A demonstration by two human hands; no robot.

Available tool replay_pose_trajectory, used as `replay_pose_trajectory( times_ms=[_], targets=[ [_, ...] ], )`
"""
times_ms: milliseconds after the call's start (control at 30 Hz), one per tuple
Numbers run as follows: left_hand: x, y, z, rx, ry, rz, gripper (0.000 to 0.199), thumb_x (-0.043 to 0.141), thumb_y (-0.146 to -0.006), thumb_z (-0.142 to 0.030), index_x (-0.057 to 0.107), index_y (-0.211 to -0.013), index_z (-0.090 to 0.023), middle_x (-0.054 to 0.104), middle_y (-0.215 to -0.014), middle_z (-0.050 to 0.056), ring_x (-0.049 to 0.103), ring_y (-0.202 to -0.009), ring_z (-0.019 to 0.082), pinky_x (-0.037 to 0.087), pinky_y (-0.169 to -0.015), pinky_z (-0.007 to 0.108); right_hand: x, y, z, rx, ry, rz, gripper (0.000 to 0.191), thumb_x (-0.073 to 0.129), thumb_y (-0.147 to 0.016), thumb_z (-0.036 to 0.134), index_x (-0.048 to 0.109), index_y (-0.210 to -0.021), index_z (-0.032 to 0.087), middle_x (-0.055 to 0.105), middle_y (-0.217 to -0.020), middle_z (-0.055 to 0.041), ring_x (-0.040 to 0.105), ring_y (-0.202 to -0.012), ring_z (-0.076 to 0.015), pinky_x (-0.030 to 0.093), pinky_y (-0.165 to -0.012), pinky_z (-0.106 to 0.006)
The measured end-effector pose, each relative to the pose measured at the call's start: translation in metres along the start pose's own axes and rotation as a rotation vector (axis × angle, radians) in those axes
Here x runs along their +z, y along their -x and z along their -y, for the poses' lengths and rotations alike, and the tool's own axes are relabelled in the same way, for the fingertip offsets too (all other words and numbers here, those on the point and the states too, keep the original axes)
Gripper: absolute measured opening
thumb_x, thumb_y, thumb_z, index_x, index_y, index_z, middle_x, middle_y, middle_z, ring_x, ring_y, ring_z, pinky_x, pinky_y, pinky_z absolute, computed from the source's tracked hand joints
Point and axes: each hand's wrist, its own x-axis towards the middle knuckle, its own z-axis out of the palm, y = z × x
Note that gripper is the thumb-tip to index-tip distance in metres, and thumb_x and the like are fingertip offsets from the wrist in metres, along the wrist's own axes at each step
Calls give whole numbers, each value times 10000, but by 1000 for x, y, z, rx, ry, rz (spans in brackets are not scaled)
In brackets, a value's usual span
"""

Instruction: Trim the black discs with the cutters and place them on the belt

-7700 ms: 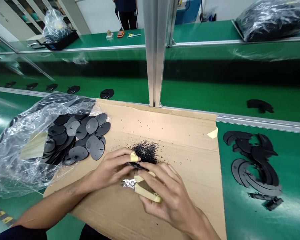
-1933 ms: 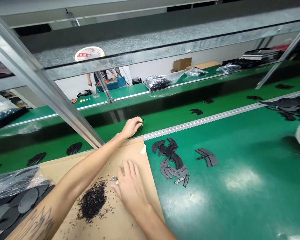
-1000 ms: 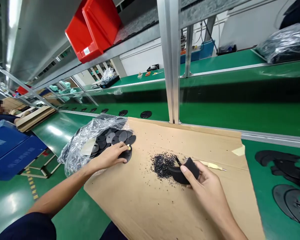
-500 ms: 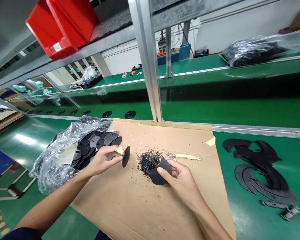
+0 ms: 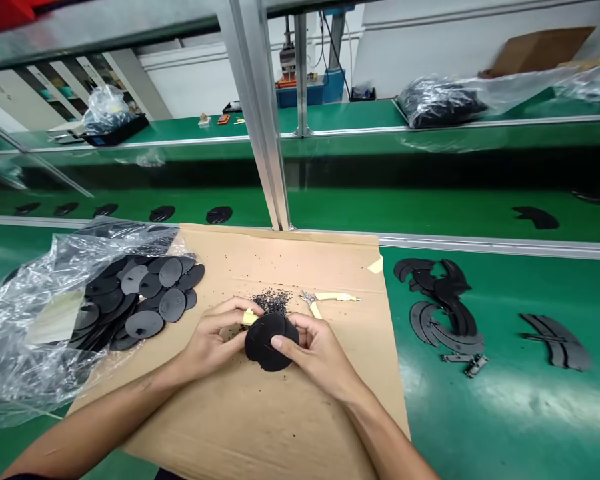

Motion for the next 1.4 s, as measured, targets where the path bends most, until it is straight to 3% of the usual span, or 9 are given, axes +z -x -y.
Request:
replay_pose_trajectory(
  times_ms=[167,300,467,633,833,1233,1400],
  targets=[
    [-5,-1,0,15,-12,-2,122,630,-926,-173,731,-991,-192,708,-1034,100,682,-984,201,575,-838,314,-1,-1,-4,45,89,-4,427,775,-761,554,626,-797,155,552,-721,19,522,-652,-118,409,-589,-240],
    [-3,0,2,25,-11,7,118,619,-942,-186,727,-987,-162,709,-1007,101,681,-948,188,570,-806,293,-1,-1,-1,2,103,-26,394,750,-796,539,629,-793,164,528,-723,19,497,-666,-118,388,-601,-241],
    [0,3,2,-28,29,-27,283,495,-1018,-233,644,-1255,-192,717,-1004,78,674,-851,151,576,-749,270,3,2,2,-36,144,-71,373,733,-818,519,601,-748,178,472,-691,30,436,-646,-114,346,-575,-239],
    [5,6,-3,79,-68,15,431,648,-940,-226,579,-1365,-199,739,-1096,77,697,-901,160,595,-804,275,8,3,-1,-37,167,-45,356,710,-840,522,633,-815,176,516,-704,19,462,-650,-121,371,-569,-240],
    [9,8,-5,94,-125,19,400,604,-964,-211,582,-1360,-158,743,-1096,107,708,-934,182,603,-809,303,12,3,-5,-95,258,-95,348,664,-876,515,621,-788,181,500,-683,23,457,-641,-124,374,-554,-240],
    [7,11,-7,26,-108,76,392,571,-985,-227,573,-1376,-193,727,-1121,106,689,-981,196,588,-831,327,15,3,-7,-172,332,-117,325,617,-916,482,624,-783,185,529,-695,12,469,-653,-133,400,-559,-235],
    [11,12,-5,-160,60,17,412,630,-955,-304,586,-1347,-185,726,-1079,103,691,-930,188,588,-797,302,17,6,-4,-244,405,-153,290,599,-940,437,644,-805,184,582,-712,-5,510,-668,-142,422,-575,-241]
  ],
)
